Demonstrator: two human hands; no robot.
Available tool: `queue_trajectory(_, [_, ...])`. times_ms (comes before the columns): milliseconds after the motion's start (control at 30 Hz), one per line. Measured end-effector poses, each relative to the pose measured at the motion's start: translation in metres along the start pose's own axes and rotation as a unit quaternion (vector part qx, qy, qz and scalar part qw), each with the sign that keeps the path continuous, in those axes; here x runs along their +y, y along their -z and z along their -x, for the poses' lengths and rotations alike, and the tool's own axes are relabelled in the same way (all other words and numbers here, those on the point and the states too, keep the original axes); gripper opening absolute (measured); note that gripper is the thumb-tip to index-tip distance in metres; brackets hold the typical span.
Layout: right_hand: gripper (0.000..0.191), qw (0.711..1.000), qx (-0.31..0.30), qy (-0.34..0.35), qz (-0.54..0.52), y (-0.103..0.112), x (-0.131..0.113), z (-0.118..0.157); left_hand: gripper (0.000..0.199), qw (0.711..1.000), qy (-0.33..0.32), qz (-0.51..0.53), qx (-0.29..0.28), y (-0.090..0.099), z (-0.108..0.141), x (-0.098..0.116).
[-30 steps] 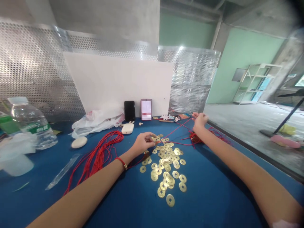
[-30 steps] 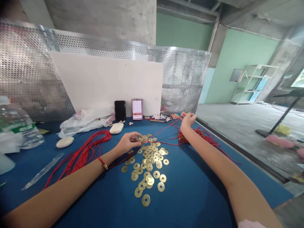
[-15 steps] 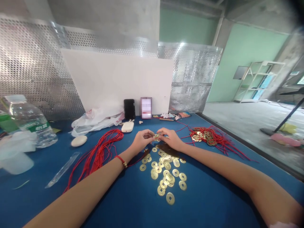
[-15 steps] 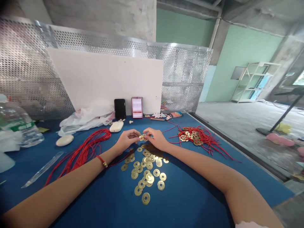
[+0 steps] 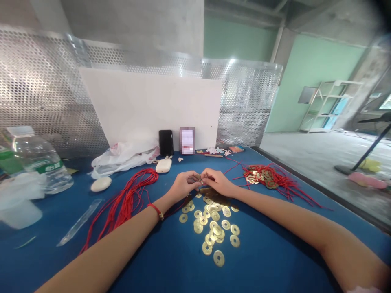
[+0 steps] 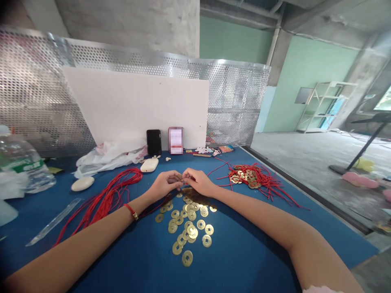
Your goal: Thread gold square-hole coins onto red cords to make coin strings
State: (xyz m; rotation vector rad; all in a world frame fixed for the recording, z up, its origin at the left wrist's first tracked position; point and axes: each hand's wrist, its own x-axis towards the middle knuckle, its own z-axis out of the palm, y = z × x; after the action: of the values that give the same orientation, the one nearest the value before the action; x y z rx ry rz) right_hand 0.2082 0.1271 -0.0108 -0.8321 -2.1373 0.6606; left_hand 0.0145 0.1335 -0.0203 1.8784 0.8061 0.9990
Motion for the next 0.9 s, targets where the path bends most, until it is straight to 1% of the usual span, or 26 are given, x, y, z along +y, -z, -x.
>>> queue_trajectory(100, [0.014,0.999,0.026,-0.039,-0.022,0.0,0.004,-0.003,0.018,1.0,-0.006,-0.008,0.011,0.001,0.0,0.001])
queue_trajectory(167, [0.014,0.998,0.009,-0.055,-0.024,0.0,0.007,-0.005,0.017,1.0,-0.008,-0.018,0.016,0.002,0.0,0.001])
queue_trajectory(267, [0.012,0.998,-0.048,-0.046,-0.014,0.003,0.012,-0.007,0.017,1.0,-0.014,-0.025,0.014,0.003,-0.001,0.0])
queue_trajectory(333, [0.015,0.994,-0.09,-0.055,-0.011,0.006,0.013,-0.008,0.017,1.0,-0.017,-0.019,0.012,0.003,-0.001,-0.001])
queue_trajectory(467, [0.018,0.978,-0.189,-0.09,-0.019,0.015,0.01,-0.009,0.016,1.0,-0.015,-0.02,-0.011,0.002,-0.001,-0.003])
queue_trajectory(567, [0.018,0.968,-0.233,-0.089,-0.029,0.02,0.006,-0.01,0.017,0.999,-0.015,-0.018,-0.028,0.001,-0.001,-0.004])
queue_trajectory(700, [0.016,0.965,-0.25,-0.078,0.002,0.023,0.003,-0.013,0.019,0.999,-0.019,-0.011,-0.043,0.001,0.0,-0.002])
queue_trajectory(833, [0.013,0.963,-0.255,-0.085,0.012,0.023,-0.001,-0.013,0.019,0.999,-0.022,-0.011,-0.033,0.001,0.0,-0.002])
queue_trajectory(900, [0.013,0.965,-0.246,-0.085,0.007,0.022,-0.004,-0.012,0.018,0.999,-0.026,-0.011,-0.025,0.002,0.0,-0.002])
